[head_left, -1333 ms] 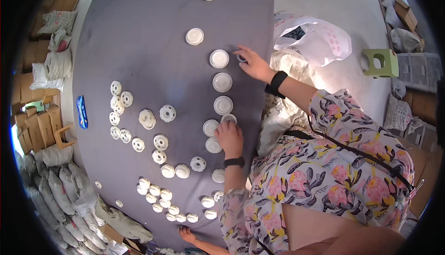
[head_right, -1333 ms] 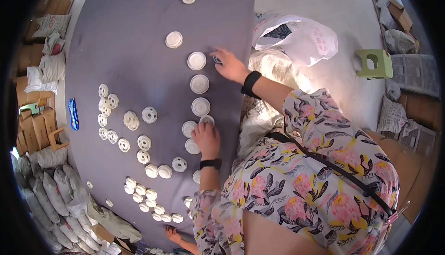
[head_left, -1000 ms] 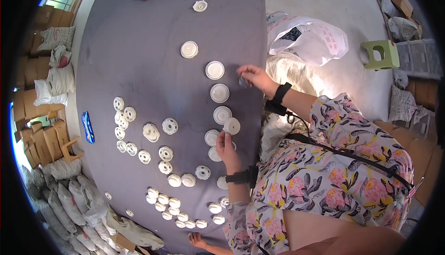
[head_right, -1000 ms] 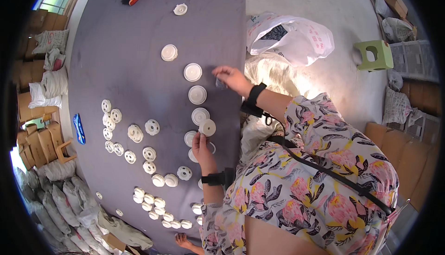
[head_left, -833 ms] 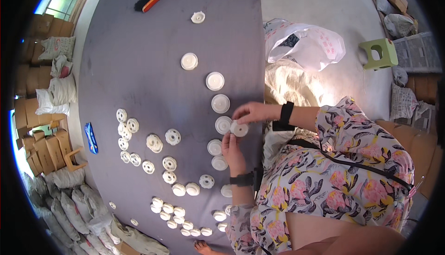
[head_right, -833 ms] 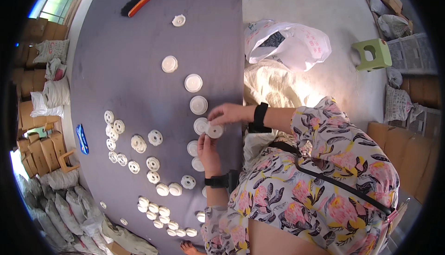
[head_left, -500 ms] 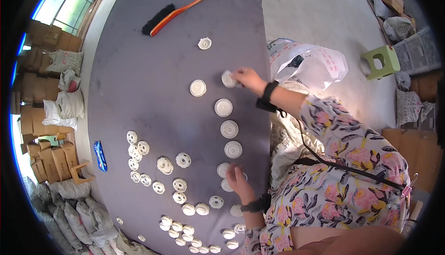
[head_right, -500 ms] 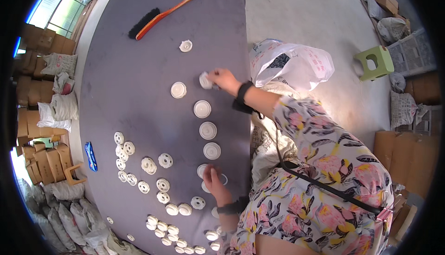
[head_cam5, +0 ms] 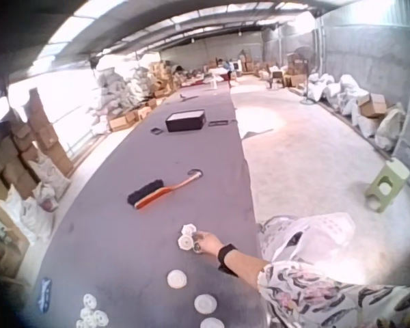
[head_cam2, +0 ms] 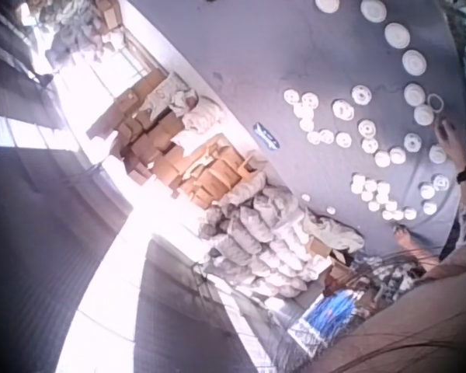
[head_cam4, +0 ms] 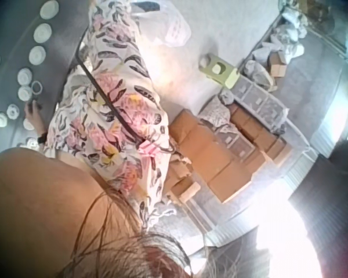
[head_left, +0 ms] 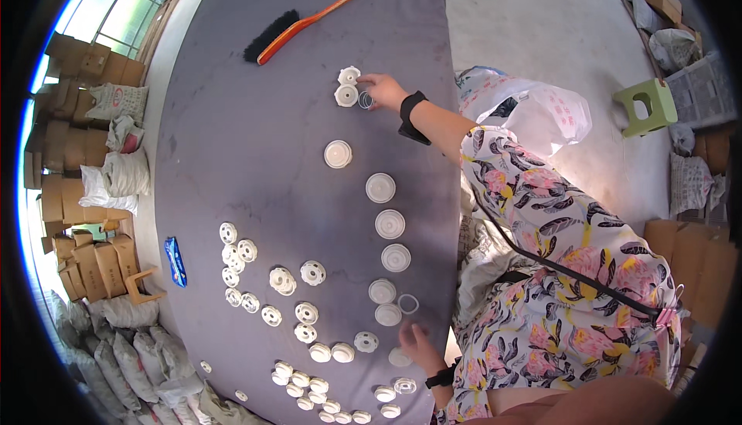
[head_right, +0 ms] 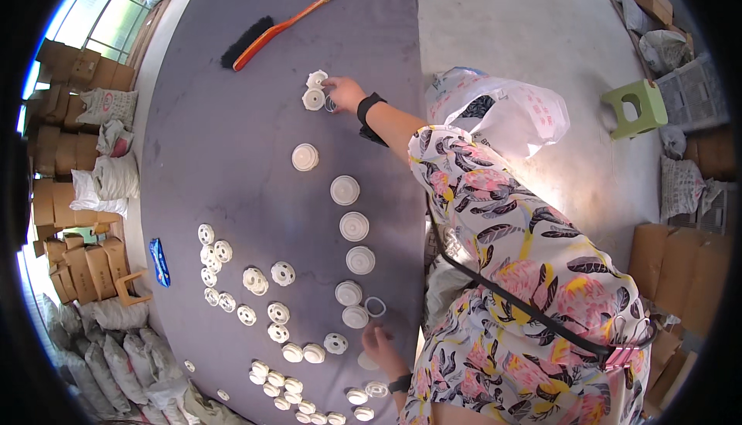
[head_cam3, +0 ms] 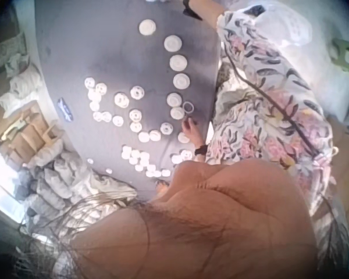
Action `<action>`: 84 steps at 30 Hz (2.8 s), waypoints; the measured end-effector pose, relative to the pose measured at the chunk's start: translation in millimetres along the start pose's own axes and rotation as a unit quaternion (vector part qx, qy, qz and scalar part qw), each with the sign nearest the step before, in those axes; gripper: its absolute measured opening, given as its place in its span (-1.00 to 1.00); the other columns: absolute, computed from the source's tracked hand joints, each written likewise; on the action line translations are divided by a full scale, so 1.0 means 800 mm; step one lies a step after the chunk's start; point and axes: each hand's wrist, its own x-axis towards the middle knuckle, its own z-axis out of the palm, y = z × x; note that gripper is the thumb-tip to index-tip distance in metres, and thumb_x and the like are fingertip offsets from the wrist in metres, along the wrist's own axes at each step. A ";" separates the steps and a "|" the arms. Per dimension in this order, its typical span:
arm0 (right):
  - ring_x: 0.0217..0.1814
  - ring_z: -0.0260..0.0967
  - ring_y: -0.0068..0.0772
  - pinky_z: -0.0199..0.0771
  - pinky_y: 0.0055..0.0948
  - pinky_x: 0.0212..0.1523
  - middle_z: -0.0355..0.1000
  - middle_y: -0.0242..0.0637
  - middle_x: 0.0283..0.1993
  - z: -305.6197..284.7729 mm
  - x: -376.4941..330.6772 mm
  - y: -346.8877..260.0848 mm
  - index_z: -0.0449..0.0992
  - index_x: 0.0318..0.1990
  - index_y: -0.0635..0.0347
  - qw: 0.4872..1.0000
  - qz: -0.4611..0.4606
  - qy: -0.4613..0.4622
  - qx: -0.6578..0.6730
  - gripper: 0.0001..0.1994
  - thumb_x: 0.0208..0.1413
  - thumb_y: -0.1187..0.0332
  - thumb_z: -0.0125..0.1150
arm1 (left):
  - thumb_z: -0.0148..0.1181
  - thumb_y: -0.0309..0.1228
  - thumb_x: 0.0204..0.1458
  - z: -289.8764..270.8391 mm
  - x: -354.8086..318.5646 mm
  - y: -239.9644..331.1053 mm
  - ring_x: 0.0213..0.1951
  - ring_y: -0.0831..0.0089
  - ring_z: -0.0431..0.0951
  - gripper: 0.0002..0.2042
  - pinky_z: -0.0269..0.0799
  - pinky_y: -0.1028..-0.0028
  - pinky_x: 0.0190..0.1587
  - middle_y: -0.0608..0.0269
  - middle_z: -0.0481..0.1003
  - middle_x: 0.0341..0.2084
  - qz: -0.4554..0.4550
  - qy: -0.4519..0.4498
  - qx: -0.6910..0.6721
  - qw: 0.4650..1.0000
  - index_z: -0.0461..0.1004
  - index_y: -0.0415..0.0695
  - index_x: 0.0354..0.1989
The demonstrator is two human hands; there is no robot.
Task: Sorting and arranging white plastic components on a table in a manufacturing setting.
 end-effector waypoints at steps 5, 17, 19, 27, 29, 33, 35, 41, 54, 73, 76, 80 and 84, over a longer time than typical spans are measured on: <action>0.00 0.30 -0.23 0.40 -0.39 -0.06 0.18 -0.19 0.19 -0.035 -0.017 0.032 0.36 0.01 0.14 0.897 -0.287 0.105 -0.320 -0.63 0.00 0.50 -0.14 | -0.06 -0.45 0.08 0.008 -0.009 -0.006 -0.50 0.56 0.36 -0.79 0.28 0.57 -0.45 0.22 0.42 -0.37 0.013 -0.046 0.029 0.998 0.33 -0.27 -0.15; -0.17 0.33 -0.06 0.35 -0.20 -0.16 0.44 -0.15 -0.30 -0.211 -0.300 0.275 0.48 -0.29 0.16 0.836 -0.169 0.247 -0.459 -0.78 -0.04 0.30 -0.02 | -0.05 -0.42 0.04 -0.032 -0.059 -0.071 -0.50 0.51 0.39 -0.76 0.30 0.53 -0.44 0.18 0.42 -0.41 0.071 -0.039 0.130 0.988 0.37 -0.29 -0.17; -0.13 0.32 -0.07 0.34 -0.19 -0.11 0.44 -0.16 -0.26 -0.243 -0.352 0.340 0.49 -0.26 0.14 0.860 -0.052 0.177 -0.476 -0.76 -0.05 0.29 -0.01 | -0.05 -0.42 0.04 -0.033 -0.072 -0.094 -0.50 0.50 0.38 -0.77 0.31 0.51 -0.43 0.19 0.42 -0.41 0.065 -0.044 0.109 0.991 0.37 -0.31 -0.19; -0.16 0.32 -0.10 0.33 -0.21 -0.12 0.41 -0.16 -0.33 -0.194 -0.417 0.384 0.46 -0.30 0.16 0.848 -0.101 0.127 -0.505 -0.76 0.00 0.22 0.00 | -0.01 -0.47 0.05 -0.041 -0.070 -0.194 -0.43 0.47 0.43 -0.81 0.34 0.51 -0.37 0.18 0.45 -0.36 0.041 -0.072 0.076 0.994 0.39 -0.28 -0.20; -0.26 0.35 -0.08 0.35 -0.23 -0.19 0.39 -0.12 -0.37 -0.148 -0.413 0.354 0.44 -0.31 0.18 0.905 -0.098 -0.004 -0.415 -0.76 0.01 0.21 0.00 | -0.01 -0.46 0.05 -0.038 -0.072 -0.201 -0.43 0.47 0.44 -0.81 0.35 0.53 -0.38 0.19 0.45 -0.35 -0.008 -0.060 0.051 0.997 0.40 -0.27 -0.20; -0.31 0.36 -0.06 0.38 -0.23 -0.29 0.36 -0.08 -0.38 -0.046 -0.416 0.382 0.43 -0.34 0.25 0.880 -0.137 -0.264 -0.371 -0.77 0.02 0.27 -0.04 | 0.01 -0.43 0.04 -0.048 -0.083 -0.240 -0.43 0.46 0.46 -0.79 0.36 0.53 -0.38 0.18 0.45 -0.35 -0.061 -0.047 0.024 0.997 0.40 -0.27 -0.19; -0.28 0.35 -0.03 0.37 -0.21 -0.25 0.35 -0.03 -0.34 -0.030 -0.382 0.380 0.41 -0.31 0.29 0.863 -0.124 -0.246 -0.423 -0.77 0.00 0.29 -0.03 | 0.01 -0.43 0.03 -0.047 -0.084 -0.248 -0.43 0.45 0.46 -0.79 0.36 0.52 -0.38 0.17 0.45 -0.35 -0.053 -0.040 0.033 0.997 0.40 -0.28 -0.19; -0.15 0.31 0.10 0.36 -0.15 -0.17 0.33 0.10 -0.19 -0.004 -0.289 0.347 0.31 -0.10 0.36 0.922 -0.129 -0.035 -0.363 -0.63 -0.11 0.37 -0.03 | 0.01 -0.40 0.04 -0.045 -0.076 -0.236 -0.42 0.41 0.46 -0.77 0.37 0.49 -0.38 0.15 0.45 -0.35 -0.054 0.011 0.010 0.998 0.39 -0.30 -0.21; -0.42 0.44 -0.07 0.42 -0.16 -0.35 0.47 -0.07 -0.37 0.029 -0.433 0.310 0.48 -0.20 0.18 0.670 -0.129 -0.531 -0.503 -0.69 -0.05 0.23 -0.05 | 0.05 -0.38 0.07 -0.024 -0.096 -0.277 -0.37 0.47 0.49 -0.74 0.39 0.51 -0.29 0.17 0.47 -0.31 -0.076 -0.006 0.010 0.997 0.38 -0.27 -0.13; 0.09 0.27 -0.11 0.27 -0.14 0.03 0.29 0.06 0.05 0.023 -0.267 0.533 0.32 0.04 0.27 0.511 -0.340 -0.379 -0.692 -0.61 0.12 0.27 -0.21 | 0.08 -0.29 0.03 0.025 -0.190 -0.305 -0.32 0.37 0.52 -0.70 0.40 0.47 -0.26 0.08 0.50 -0.28 -0.161 0.114 -0.027 0.980 0.40 -0.25 -0.15; 0.11 0.24 -0.10 0.24 -0.13 0.07 0.27 0.07 0.08 -0.002 -0.250 0.575 0.31 0.05 0.26 0.408 -0.486 -0.331 -0.698 -0.61 0.12 0.28 -0.21 | 0.06 -0.28 0.04 0.036 -0.199 -0.327 -0.29 0.32 0.51 -0.69 0.40 0.44 -0.22 0.06 0.49 -0.29 -0.166 0.126 -0.011 0.978 0.40 -0.25 -0.14; 0.23 0.11 -0.05 0.02 -0.18 0.24 0.17 0.13 0.15 0.039 -0.301 0.531 0.25 0.12 0.22 0.464 -0.262 -0.480 -0.697 -0.56 0.07 0.31 -0.19 | 0.07 -0.25 0.05 0.033 -0.203 -0.352 -0.28 0.33 0.50 -0.68 0.40 0.43 -0.23 0.11 0.48 -0.28 -0.151 0.102 0.037 0.983 0.38 -0.23 -0.13; 0.08 0.26 -0.07 0.19 -0.21 0.12 0.31 0.05 0.00 -0.060 -0.264 0.571 0.29 0.08 0.22 0.553 -0.400 -0.382 -0.623 -0.57 0.02 0.29 -0.08 | 0.07 -0.26 0.05 0.040 -0.184 -0.346 -0.28 0.32 0.50 -0.70 0.40 0.42 -0.20 0.11 0.48 -0.28 -0.130 0.050 0.054 0.989 0.40 -0.22 -0.14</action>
